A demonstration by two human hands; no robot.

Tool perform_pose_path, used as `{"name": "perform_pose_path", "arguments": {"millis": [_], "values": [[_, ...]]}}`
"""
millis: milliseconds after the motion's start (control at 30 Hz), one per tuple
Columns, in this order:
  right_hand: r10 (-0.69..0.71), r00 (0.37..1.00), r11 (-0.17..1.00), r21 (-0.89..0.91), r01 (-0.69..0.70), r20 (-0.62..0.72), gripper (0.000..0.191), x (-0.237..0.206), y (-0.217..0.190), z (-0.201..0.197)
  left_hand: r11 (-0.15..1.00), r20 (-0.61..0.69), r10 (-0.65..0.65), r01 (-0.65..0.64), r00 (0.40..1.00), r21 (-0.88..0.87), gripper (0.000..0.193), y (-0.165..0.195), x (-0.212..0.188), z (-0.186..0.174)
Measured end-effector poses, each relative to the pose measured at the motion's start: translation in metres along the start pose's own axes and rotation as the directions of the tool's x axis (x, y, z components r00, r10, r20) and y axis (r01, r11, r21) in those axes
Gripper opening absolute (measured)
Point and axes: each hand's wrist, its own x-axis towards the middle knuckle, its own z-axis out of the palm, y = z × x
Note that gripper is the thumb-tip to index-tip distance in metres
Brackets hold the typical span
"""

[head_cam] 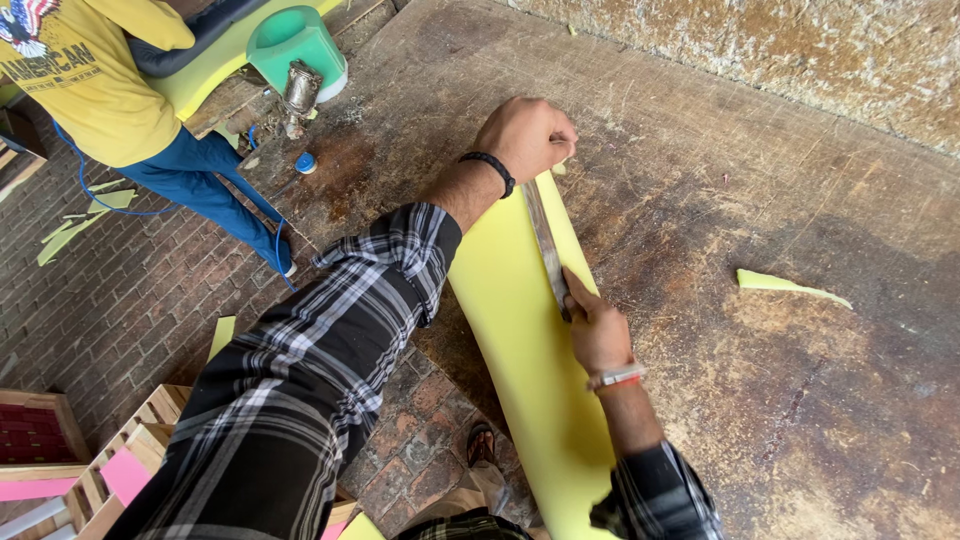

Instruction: The person cuts and shapes yellow foam pieces using a long serrated knife and a spray gun on a wooden workbench. They repeatedly trim edges, apply adhesive, and fit foam sections onto a wooden chair frame.

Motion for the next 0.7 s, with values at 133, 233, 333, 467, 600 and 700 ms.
{"name": "perform_pose_path", "arguments": {"millis": [133,233,333,467,600,700], "values": [[-0.085,0.994,0.995,0.047,0.089,-0.068,0.042,-0.010,-0.002,0.006,0.999,0.040,0.009,-0.011,0.999,0.049,0.054,-0.014,-0.042,-0.020],[-0.106,0.990,0.989,0.097,0.115,-0.091,0.043,-0.011,-0.006,0.013,0.994,-0.026,-0.048,0.050,0.999,0.100,0.039,-0.040,-0.107,-0.040],[-0.142,0.983,0.986,0.072,0.151,-0.115,0.041,-0.010,-0.010,0.022,0.986,-0.185,-0.118,0.138,0.976,0.099,0.027,-0.053,-0.138,-0.042],[-0.250,0.954,0.963,0.064,0.263,-0.166,0.047,-0.019,-0.007,0.031,0.992,-0.290,-0.113,0.125,0.950,0.024,0.024,-0.068,-0.149,-0.041],[-0.267,0.943,0.940,0.162,0.300,-0.198,0.041,-0.023,-0.011,0.039,0.992,-0.323,-0.125,0.115,0.938,-0.048,0.024,-0.079,-0.152,-0.034],[-0.262,0.947,0.964,-0.017,0.264,-0.186,0.042,-0.026,-0.020,0.041,0.998,-0.395,-0.061,0.050,0.917,-0.038,0.024,-0.081,-0.155,-0.025]]}}
